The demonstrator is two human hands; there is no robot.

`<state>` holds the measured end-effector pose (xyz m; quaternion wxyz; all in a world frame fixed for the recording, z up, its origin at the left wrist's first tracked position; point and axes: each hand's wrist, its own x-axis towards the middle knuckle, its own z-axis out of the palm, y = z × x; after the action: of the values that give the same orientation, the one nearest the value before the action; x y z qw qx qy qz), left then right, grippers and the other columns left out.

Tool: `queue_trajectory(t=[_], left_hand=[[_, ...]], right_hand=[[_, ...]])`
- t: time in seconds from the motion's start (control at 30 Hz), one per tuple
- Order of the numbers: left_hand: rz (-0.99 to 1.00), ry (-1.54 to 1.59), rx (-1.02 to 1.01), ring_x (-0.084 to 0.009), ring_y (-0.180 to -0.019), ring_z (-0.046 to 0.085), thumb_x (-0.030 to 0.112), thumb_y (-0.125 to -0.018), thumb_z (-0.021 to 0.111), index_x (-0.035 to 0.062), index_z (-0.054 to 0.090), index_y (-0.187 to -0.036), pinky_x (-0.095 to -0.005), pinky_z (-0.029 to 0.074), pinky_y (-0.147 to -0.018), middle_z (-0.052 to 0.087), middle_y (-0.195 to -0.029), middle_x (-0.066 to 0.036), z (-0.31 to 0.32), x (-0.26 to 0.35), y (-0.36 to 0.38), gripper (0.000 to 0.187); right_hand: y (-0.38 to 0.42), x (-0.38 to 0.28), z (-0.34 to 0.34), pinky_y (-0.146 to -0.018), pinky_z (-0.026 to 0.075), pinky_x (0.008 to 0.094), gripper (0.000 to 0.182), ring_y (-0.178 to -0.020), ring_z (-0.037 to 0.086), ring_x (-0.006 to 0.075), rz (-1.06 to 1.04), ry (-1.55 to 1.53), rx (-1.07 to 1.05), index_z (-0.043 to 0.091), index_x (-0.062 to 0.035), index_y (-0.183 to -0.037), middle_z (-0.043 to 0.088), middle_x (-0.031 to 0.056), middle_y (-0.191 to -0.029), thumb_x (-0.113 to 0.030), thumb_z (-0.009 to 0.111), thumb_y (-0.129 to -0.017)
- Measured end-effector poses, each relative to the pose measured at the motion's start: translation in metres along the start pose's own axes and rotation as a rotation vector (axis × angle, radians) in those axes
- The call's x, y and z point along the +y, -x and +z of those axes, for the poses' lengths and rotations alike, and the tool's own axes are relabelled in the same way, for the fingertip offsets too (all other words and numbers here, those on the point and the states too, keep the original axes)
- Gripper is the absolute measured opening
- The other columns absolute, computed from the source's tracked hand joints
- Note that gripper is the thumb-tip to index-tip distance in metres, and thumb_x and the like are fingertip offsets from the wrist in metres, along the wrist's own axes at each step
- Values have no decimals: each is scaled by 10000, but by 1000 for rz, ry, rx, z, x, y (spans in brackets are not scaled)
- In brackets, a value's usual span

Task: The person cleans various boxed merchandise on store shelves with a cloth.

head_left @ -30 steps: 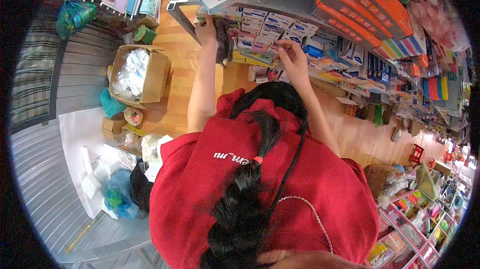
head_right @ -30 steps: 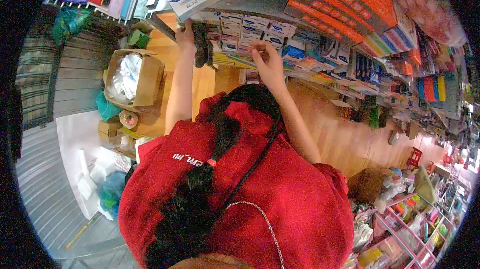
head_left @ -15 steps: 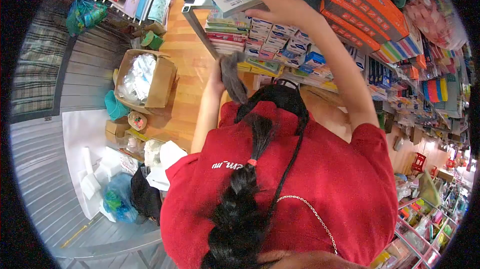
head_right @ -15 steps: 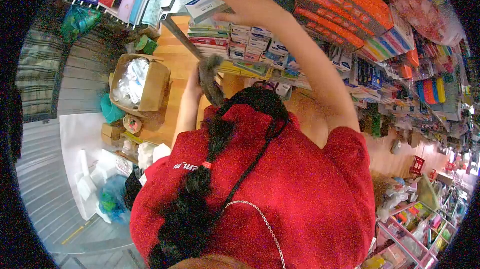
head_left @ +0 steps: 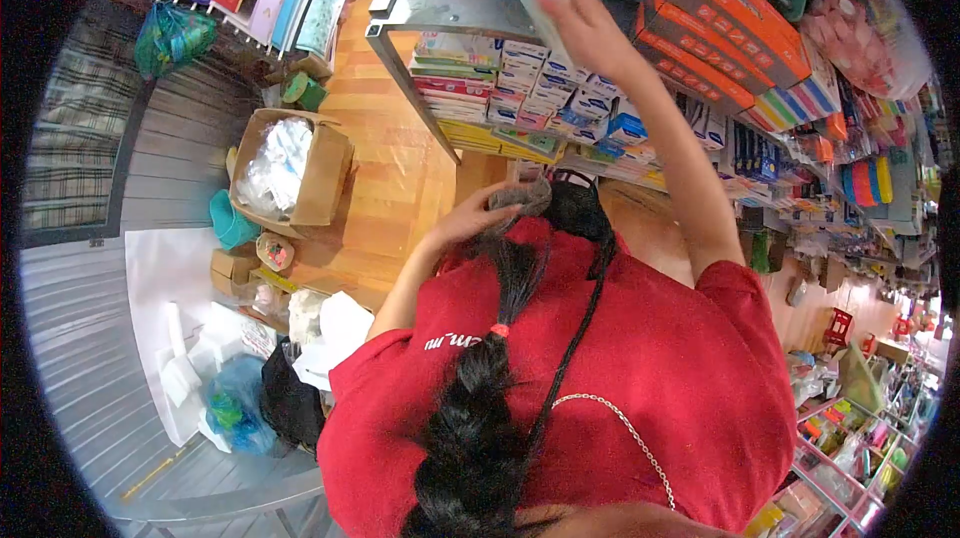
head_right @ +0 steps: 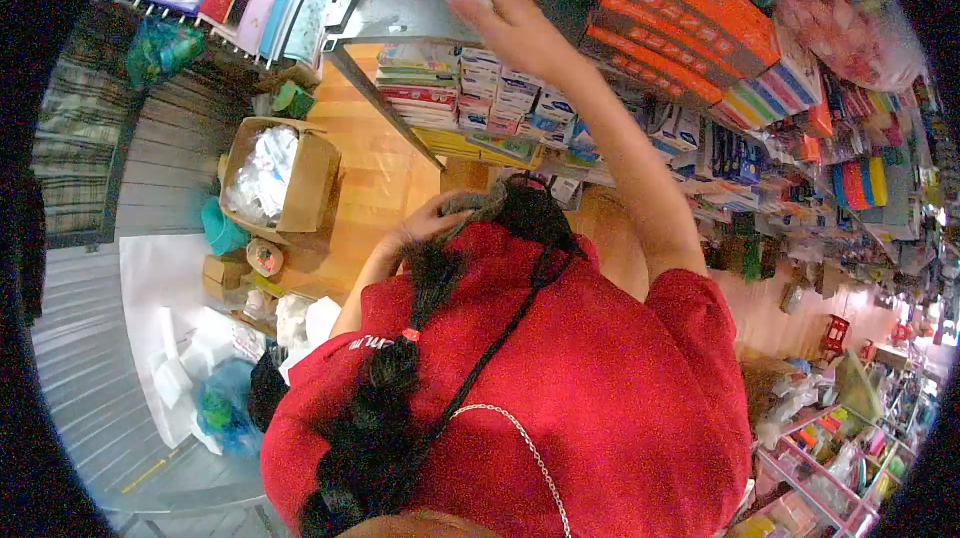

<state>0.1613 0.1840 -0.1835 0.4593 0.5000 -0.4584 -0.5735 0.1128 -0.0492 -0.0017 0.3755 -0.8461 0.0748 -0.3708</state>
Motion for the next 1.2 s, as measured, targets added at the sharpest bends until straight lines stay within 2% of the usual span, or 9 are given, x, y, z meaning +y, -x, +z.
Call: queue_trajectory(t=[0.13,0.27,0.4,0.5,0.53,0.7,0.9,0.93,1.2], left_hand=[[23,5,217,-142,-972,508,205,-842,551,40,496,-1136,-265,402,-843,545,-1082,-73,12,-3,0,341],[47,240,554,-186,-961,534,148,-833,543,36,485,-1148,-311,416,-858,546,-1086,-86,2,42,-2,340],[471,382,634,-217,-1063,488,100,-809,521,63,493,-1151,-339,369,-911,503,-1158,-127,15,117,-10,346],[770,-638,598,-296,-1220,341,73,-772,521,94,454,-1211,-397,247,-1005,363,-1314,-154,41,177,-32,444],[648,-718,498,-319,-1295,191,83,-748,535,115,426,-1247,-405,136,-1044,218,-1401,-139,53,180,-38,512],[821,-514,657,-285,-1289,216,198,-859,461,78,414,-1261,-375,131,-1048,294,-1367,-145,29,193,-93,422],[823,-465,435,-292,-1290,210,193,-821,479,60,439,-1235,-381,128,-1049,305,-1365,-133,61,181,-91,436],[803,-514,416,-319,-1283,221,142,-794,493,84,453,-1225,-394,119,-1050,316,-1359,-133,74,178,-84,437],[786,-243,434,-309,-1294,195,106,-829,442,48,392,-1262,-378,122,-1049,293,-1369,-137,64,207,-120,440]], right_hand=[[30,-29,-16,-738,462,349,632,-865,545,236,700,-1219,26,427,6,-1168,533,138,-1014,-534,285,-874],[56,-30,-18,-669,453,353,657,-779,519,227,640,-1490,24,452,19,-1138,529,135,-965,-547,255,-870],[71,-39,-16,-729,456,360,628,-845,538,245,726,-1250,269,458,-1,-1145,533,135,-1008,-531,255,-878],[72,-68,-6,-786,461,345,608,-854,558,227,778,-1058,472,463,-39,-1150,563,111,-1001,-556,354,-851],[80,-60,2,-854,428,338,598,-951,526,219,734,-1430,416,425,-50,-1195,533,97,-1074,-540,359,-858],[112,-85,15,-1032,208,317,547,-1244,271,203,808,-931,312,195,-58,-1357,266,76,-1369,-393,262,-930],[125,-57,-13,-1031,212,327,494,-1230,289,212,689,-763,372,243,-29,-1323,303,114,-1338,-313,311,-925],[122,-61,-17,-1029,219,338,481,-1241,273,216,670,-1288,589,234,-16,-1324,293,135,-1345,-258,315,-916],[146,-64,-17,-1041,150,306,543,-1280,173,230,424,-214,231,122,6,-1344,171,158,-1387,-292,290,-922]])
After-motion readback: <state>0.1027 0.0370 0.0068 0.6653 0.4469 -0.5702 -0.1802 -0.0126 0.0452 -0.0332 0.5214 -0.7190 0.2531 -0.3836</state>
